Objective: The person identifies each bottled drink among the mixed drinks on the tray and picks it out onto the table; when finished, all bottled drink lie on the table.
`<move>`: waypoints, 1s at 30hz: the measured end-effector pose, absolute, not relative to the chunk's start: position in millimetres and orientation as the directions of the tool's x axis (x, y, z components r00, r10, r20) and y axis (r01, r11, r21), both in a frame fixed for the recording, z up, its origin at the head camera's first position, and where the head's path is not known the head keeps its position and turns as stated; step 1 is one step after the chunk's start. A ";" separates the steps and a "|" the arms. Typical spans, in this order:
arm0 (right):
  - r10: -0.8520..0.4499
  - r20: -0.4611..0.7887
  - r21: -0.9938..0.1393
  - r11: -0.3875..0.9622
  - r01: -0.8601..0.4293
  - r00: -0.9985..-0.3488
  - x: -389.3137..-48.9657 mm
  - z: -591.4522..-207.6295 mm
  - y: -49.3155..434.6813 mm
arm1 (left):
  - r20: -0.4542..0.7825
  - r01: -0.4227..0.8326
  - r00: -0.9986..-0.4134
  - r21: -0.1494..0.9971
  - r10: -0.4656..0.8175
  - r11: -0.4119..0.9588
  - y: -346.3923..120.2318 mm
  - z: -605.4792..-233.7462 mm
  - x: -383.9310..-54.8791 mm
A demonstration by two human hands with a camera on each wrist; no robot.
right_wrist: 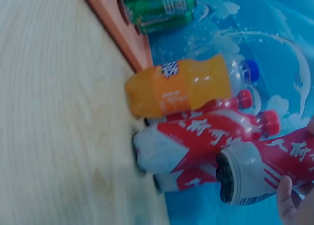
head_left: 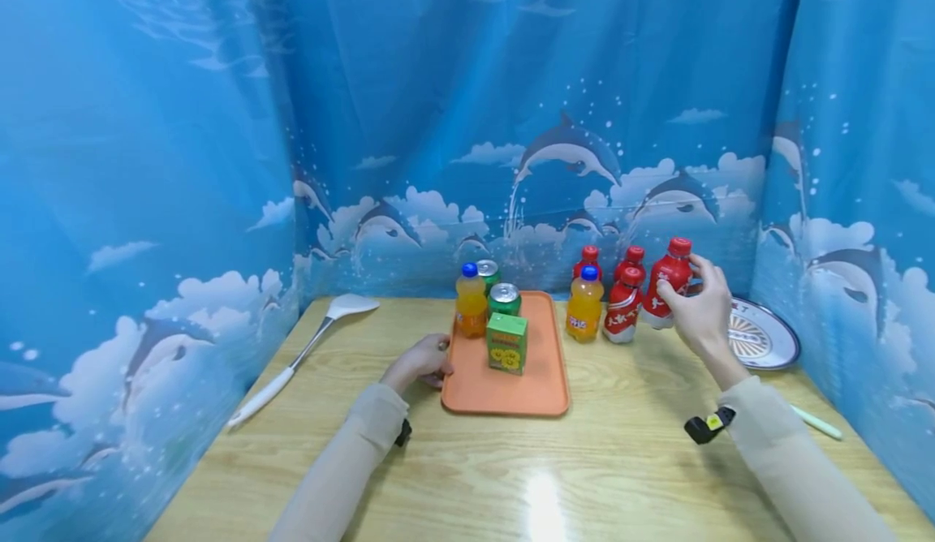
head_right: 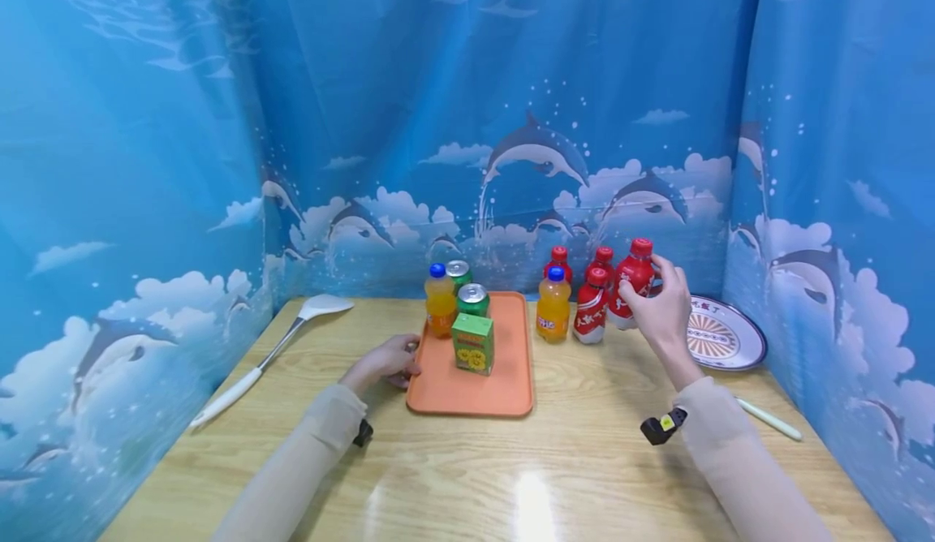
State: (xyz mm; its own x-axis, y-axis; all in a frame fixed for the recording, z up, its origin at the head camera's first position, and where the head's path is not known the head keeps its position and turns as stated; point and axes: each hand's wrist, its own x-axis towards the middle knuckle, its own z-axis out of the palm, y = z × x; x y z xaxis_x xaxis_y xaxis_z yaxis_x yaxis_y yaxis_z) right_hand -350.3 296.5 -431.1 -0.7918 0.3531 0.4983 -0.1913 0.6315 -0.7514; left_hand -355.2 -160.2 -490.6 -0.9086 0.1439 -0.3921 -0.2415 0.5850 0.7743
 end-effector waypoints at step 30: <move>0.345 0.328 -0.762 0.647 -0.030 -0.880 -369.2 -467.9 314.0 | -0.408 -0.267 -0.905 0.762 0.117 0.591 -158.7 -488.2 -354.4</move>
